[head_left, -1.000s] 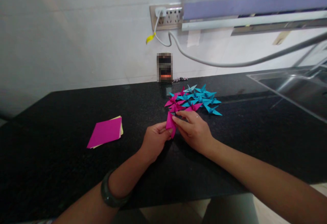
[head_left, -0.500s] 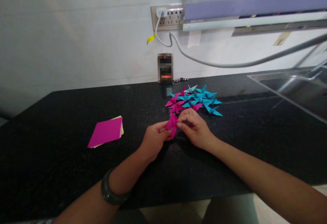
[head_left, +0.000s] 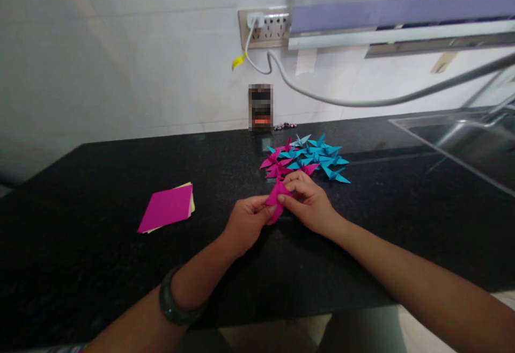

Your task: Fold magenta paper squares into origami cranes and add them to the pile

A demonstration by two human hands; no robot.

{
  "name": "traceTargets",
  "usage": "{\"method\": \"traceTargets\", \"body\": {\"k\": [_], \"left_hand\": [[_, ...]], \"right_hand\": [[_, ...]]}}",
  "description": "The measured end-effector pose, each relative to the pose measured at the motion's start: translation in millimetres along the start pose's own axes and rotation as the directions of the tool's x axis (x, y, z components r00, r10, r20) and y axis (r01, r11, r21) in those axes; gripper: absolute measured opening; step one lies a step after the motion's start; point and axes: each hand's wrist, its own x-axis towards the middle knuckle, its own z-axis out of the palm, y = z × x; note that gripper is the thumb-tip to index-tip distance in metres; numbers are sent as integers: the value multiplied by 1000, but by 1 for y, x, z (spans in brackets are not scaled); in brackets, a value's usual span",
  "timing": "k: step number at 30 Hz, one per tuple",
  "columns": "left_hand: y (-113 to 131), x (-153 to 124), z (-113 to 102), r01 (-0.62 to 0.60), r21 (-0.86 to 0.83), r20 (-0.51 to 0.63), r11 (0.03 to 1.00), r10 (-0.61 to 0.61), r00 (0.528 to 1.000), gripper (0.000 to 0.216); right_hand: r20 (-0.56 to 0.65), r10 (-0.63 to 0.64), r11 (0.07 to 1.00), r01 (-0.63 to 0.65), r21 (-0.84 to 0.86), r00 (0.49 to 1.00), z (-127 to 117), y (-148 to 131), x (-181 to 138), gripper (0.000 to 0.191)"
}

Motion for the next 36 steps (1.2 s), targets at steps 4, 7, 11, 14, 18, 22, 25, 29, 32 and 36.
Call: {"method": "traceTargets", "body": {"k": [4, 7, 11, 14, 18, 22, 25, 29, 32, 36], "left_hand": [[-5, 0, -4, -4, -22, 26, 1000, 5, 1000, 27], [-9, 1, -6, 45, -122, 64, 992, -37, 997, 30], [-9, 0, -6, 79, -118, 96, 990, -68, 993, 30], [-5, -1, -2, 70, -36, 110, 997, -66, 992, 27], [-3, -2, 2, 32, -50, 97, 998, -27, 995, 21], [-5, -1, 1, 45, -67, 45, 997, -42, 998, 21], [-5, 0, -1, 39, -85, 22, 996, -37, 999, 26], [-5, 1, -2, 10, -120, -2, 993, -11, 1000, 24], [-6, 2, -2, -6, -168, 14, 986, 9, 1000, 26], [-5, 2, -2, 7, -199, 35, 980, 0, 999, 30]], "right_hand": [[-19, 36, 996, -34, 86, 999, 0, 0, 0, 5], [-27, 24, 985, -19, 172, 999, -1, 1, 1, 6], [-4, 7, 981, -6, 193, 1000, -2, 3, 2, 8], [43, 25, 985, -32, 167, 999, -2, 4, 1, 9], [52, 70, 983, -77, 168, 996, -1, 3, 1, 11], [59, 38, 988, -46, 144, 998, -1, 0, 0, 8], [75, -104, 993, 100, 56, 992, -2, -2, -2, 14], [113, -266, 958, 276, -78, 957, -4, -4, -5, 23], [169, -290, 938, 315, -146, 942, -7, -6, -7, 23], [212, -247, 950, 279, -140, 946, -8, -12, -7, 19]]}}
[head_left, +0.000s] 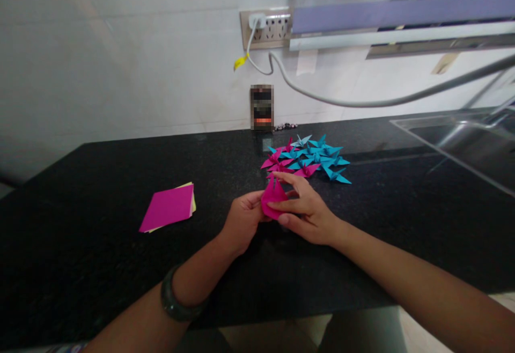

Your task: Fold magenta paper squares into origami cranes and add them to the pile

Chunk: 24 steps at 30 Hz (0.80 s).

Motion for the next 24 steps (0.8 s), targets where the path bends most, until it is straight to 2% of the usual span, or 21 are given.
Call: {"method": "traceTargets", "body": {"k": [3, 6, 14, 17, 20, 24], "left_hand": [[2, -1, 1, 15, 30, -24, 999, -14, 1000, 29], [3, -2, 1, 14, 61, -38, 998, -11, 999, 28], [2, 0, 1, -33, 28, -48, 999, 34, 998, 32], [2, 0, 2, -15, 35, -57, 999, 17, 998, 31], [2, -1, 3, -1, 66, -43, 998, 4, 999, 29], [3, -1, 2, 41, 48, -4, 998, -41, 999, 28]], "right_hand": [[-68, 83, 996, -81, 37, 994, 3, 0, 2, 22], [-142, 133, 991, -128, 47, 981, 7, 3, 2, 16], [-5, 54, 997, -54, 47, 999, 5, -6, 0, 16], [-82, 101, 994, -97, 49, 991, 6, -5, 2, 16], [-161, 169, 985, -160, 67, 972, 9, -1, 3, 4], [-152, 152, 988, -146, 54, 977, 11, 2, 2, 11]]}}
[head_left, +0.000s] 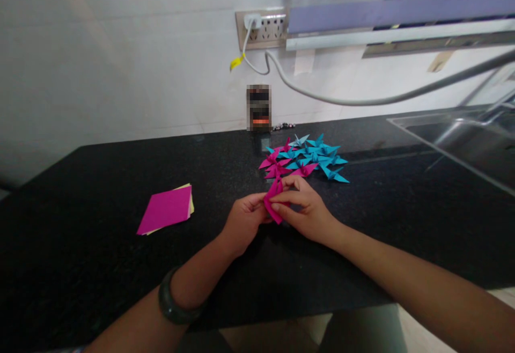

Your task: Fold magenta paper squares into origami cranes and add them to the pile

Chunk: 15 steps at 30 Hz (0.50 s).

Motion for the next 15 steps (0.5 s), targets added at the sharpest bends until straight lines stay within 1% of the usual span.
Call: {"method": "traceTargets", "body": {"k": [2, 4, 7, 11, 15], "left_hand": [[0, 1, -2, 44, -60, 20, 997, -43, 999, 26], [0, 2, -5, 89, -163, 26, 983, -86, 996, 23], [-1, 3, -7, 114, -267, 33, 957, -109, 993, 21], [-2, 3, -7, 84, -240, 59, 967, -72, 996, 24], [-3, 3, -8, 69, -213, 58, 975, -58, 997, 28]], "right_hand": [[15, -22, 1000, 22, -19, 1000, -1, -1, 0, 13], [21, -22, 999, 23, -36, 1000, -2, -3, 1, 15], [25, -25, 998, 26, -57, 999, -4, -5, 2, 19], [48, -40, 997, 43, -71, 998, -4, -5, 1, 20], [59, -73, 992, 79, -95, 996, -3, -5, -2, 20]]}}
